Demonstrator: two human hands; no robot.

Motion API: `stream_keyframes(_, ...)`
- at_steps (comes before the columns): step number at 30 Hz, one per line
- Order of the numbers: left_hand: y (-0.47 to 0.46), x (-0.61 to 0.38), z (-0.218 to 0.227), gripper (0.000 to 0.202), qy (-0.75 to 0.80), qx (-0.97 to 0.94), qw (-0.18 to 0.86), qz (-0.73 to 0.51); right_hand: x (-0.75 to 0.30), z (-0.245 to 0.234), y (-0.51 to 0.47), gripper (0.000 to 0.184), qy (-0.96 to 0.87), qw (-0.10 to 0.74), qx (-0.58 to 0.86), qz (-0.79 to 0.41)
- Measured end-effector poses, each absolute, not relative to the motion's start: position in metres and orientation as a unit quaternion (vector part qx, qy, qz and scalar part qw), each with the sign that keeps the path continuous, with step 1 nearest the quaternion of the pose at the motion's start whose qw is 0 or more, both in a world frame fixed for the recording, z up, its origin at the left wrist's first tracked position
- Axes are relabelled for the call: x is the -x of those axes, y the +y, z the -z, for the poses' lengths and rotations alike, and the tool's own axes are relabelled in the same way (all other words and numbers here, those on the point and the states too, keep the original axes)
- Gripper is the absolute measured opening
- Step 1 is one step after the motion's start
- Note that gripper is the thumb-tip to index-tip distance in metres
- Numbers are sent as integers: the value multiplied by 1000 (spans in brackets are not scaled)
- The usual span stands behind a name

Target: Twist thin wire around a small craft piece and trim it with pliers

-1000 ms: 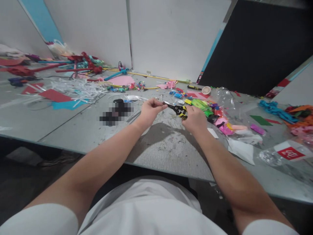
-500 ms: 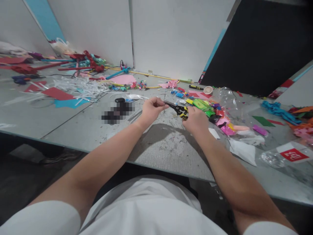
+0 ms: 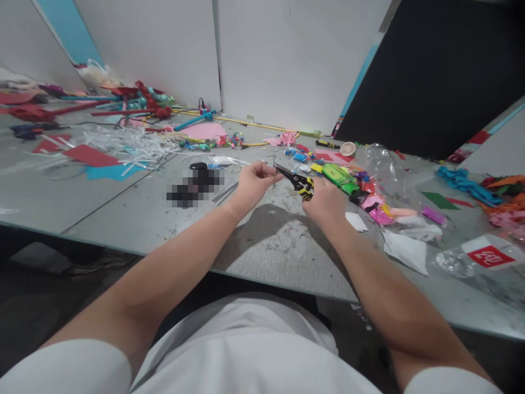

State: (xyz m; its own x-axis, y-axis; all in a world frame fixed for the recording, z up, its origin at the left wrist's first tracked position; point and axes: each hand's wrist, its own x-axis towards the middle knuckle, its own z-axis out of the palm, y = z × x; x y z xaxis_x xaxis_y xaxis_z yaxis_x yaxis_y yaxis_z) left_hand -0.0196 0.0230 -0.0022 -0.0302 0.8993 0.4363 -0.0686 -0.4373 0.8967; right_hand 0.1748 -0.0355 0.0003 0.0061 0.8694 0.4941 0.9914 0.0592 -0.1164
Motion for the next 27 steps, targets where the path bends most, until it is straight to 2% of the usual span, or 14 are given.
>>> stream_keyframes(4,19,21,-3,24,359,-582,401,-610,-178,0,-34,45,-693,235,669,132)
stream_keyframes(8,16,23,-10,28,342,-594,421,-594,-182,1,-31,49,-688,252,667,136)
stream_keyframes(14,21,24,-11,15,302,-548,476,-617,-187,2,-27,50,-690,285,651,140)
stream_keyframes(16,24,24,-10,18,296,-535,482,-627,-186,1,-28,49,-694,284,648,135)
stream_keyframes(20,27,25,-9,38,274,-488,522,-644,-183,0,-31,51,-699,275,648,123)
stream_keyframes(27,23,28,-12,35,260,-491,571,-604,-183,0,-31,49,-706,280,639,117)
